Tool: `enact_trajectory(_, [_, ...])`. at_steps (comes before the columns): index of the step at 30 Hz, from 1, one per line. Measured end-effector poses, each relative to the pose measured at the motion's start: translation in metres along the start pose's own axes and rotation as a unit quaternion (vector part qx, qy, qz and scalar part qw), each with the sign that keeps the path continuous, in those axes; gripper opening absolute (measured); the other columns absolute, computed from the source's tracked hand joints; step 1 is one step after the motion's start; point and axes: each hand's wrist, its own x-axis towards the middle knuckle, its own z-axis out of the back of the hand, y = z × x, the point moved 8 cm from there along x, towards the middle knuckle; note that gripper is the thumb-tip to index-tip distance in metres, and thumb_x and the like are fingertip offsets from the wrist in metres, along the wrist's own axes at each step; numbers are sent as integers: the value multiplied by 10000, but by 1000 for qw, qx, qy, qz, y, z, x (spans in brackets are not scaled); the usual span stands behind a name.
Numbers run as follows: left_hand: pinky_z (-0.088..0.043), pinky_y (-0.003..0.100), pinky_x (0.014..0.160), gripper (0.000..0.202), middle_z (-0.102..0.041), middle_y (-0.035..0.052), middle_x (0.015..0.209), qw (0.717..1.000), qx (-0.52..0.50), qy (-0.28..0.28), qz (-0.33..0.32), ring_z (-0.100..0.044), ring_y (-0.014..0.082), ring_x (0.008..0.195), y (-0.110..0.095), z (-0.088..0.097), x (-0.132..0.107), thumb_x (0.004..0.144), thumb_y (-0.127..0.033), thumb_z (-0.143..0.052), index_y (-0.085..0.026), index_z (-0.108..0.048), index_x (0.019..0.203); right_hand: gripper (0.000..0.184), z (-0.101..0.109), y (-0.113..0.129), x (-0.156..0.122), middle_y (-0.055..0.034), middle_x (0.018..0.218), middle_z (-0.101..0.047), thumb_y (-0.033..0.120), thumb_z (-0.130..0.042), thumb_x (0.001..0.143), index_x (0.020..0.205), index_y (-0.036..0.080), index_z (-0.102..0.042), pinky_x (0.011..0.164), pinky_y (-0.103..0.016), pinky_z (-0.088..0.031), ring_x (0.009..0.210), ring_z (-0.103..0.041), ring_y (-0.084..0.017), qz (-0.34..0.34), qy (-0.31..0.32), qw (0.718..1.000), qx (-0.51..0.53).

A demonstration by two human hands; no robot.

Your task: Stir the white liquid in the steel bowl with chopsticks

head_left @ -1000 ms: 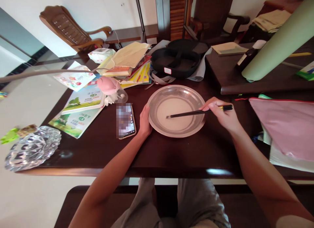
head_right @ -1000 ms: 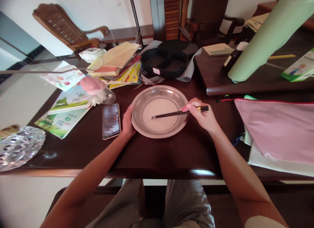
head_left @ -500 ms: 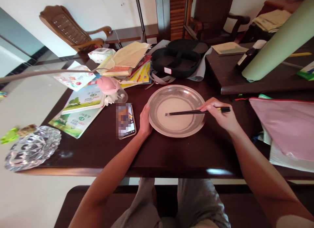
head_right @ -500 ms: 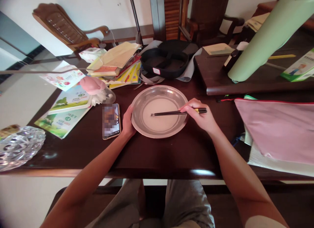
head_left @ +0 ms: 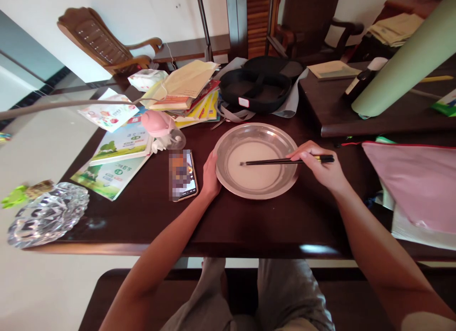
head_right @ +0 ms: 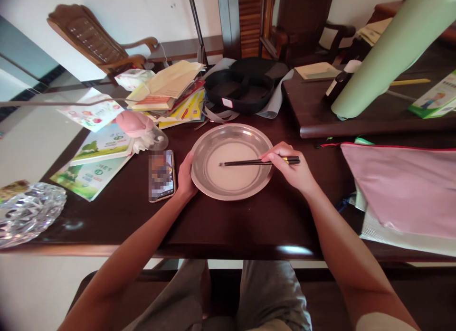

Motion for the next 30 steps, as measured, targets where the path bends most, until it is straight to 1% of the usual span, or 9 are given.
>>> enact_trajectory(3, [-557,474,1236,540,-873,93,1351,1000,0,2,2,-747,367,1387,1,0,0,975,-723,-749,-251,-863,1213,452,12,-2,1,-64,862,-850,751,-791,1021,821,353,-870,918,-542,-615,877,-792,-309,-7,-45,999,-12])
enact_trajectory(7, [-555,485,1250,562,-871,96,1384,1000,-7,6,4,-746,375,1402,0,0,0,962,-728,-761,-251,-866,1238,502,36,-3,-2,-47,706,-761,685,-796,1033,683,324,-787,775,-497,-593,711,-730,-283,-12,-141,989,52])
enact_trajectory(10, [-554,505,1261,576,-874,99,1385,1000,-5,3,1,-743,385,1416,-1,1,0,959,-746,-760,-252,-869,1235,532,25,-3,-2,-36,698,-759,733,-782,1024,676,331,-788,742,-481,-598,700,-728,-276,-18,-95,994,55])
enact_trajectory(14, [-535,508,1285,540,-871,102,1386,1000,10,-2,-13,-734,384,1429,-3,1,0,970,-727,-764,-251,-869,1201,520,-2,1,0,-49,846,-860,794,-757,1023,805,337,-876,895,-522,-626,874,-807,-299,-5,4,1000,1])
enact_trajectory(17, [-548,499,1269,532,-871,102,1380,1000,-3,0,-1,-739,377,1418,0,1,0,963,-715,-770,-249,-863,1202,464,7,2,0,-43,874,-868,751,-771,1040,844,348,-890,927,-521,-614,882,-803,-292,4,-31,999,-14])
enact_trajectory(20, [-559,489,1250,556,-869,103,1382,1000,-4,3,7,-741,373,1416,2,1,0,966,-720,-763,-247,-860,1241,440,30,0,-1,-19,761,-794,683,-792,1053,767,353,-845,828,-495,-610,750,-753,-274,-1,-112,993,23])
enact_trajectory(22, [-562,485,1245,569,-869,98,1392,1000,-5,3,6,-740,376,1421,1,1,0,965,-727,-762,-251,-863,1260,474,35,-1,-2,-16,696,-749,678,-793,1048,703,352,-804,749,-491,-604,673,-717,-273,-2,-128,990,52])
enact_trajectory(25, [-560,489,1253,585,-872,94,1403,1000,-6,-2,3,-741,383,1421,0,1,0,944,-740,-781,-254,-875,1255,512,23,-2,-1,-34,696,-768,730,-781,1030,688,349,-799,740,-499,-613,703,-737,-288,-12,-80,995,51])
enact_trajectory(30, [-542,501,1280,581,-872,95,1406,1000,4,-2,-1,-733,382,1444,-2,0,-1,960,-734,-767,-259,-875,1278,530,0,2,1,-53,857,-865,797,-736,1034,819,333,-874,907,-541,-615,891,-816,-307,0,1,1000,-17])
